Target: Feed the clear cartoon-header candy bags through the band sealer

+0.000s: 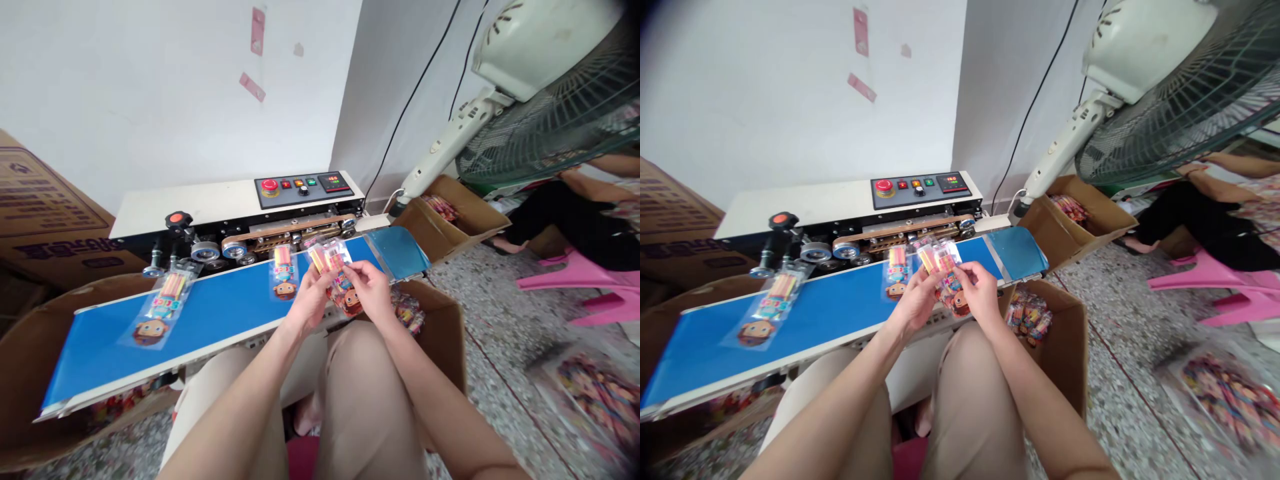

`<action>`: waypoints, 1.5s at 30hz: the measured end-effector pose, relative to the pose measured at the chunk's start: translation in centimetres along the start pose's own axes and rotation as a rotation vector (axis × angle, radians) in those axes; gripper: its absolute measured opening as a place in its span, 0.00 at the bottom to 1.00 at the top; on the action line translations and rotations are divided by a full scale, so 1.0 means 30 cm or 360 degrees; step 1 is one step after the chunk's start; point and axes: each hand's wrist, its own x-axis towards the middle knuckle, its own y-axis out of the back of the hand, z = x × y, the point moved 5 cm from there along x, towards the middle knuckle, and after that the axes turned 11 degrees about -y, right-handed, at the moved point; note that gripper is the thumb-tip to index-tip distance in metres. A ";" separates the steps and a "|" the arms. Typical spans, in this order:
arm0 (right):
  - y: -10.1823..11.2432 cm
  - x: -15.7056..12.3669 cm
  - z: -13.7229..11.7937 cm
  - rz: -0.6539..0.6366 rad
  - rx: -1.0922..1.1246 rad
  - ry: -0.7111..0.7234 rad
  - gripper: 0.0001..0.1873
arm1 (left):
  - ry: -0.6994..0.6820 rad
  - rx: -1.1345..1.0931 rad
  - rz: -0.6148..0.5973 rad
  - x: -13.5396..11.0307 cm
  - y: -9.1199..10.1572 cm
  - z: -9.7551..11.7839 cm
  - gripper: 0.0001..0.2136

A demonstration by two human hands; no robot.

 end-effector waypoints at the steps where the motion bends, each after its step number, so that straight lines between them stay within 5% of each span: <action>1: 0.009 0.002 0.008 0.0049 0.0052 -0.0018 0.17 | -0.0016 0.0002 -0.0032 0.002 -0.001 -0.001 0.18; 16: 0.002 -0.005 0.023 0.0270 0.0603 -0.0124 0.15 | -0.0169 0.0036 0.0311 0.020 0.058 -0.033 0.18; 22: -0.038 0.016 0.041 -0.0205 0.0751 -0.0572 0.20 | -0.0165 0.0072 0.0317 0.028 0.069 -0.017 0.18; 29: -0.006 0.028 0.004 0.0236 0.0549 -0.0147 0.16 | -0.0116 0.0135 0.0200 0.013 0.043 -0.035 0.21; 39: -0.020 0.032 0.042 0.0125 0.0802 -0.0441 0.21 | -0.0112 0.0002 0.0295 0.020 0.054 -0.019 0.18; 45: -0.034 0.025 0.010 0.0159 0.0396 -0.0133 0.18 | -0.0058 0.0027 0.0247 0.022 0.055 -0.027 0.18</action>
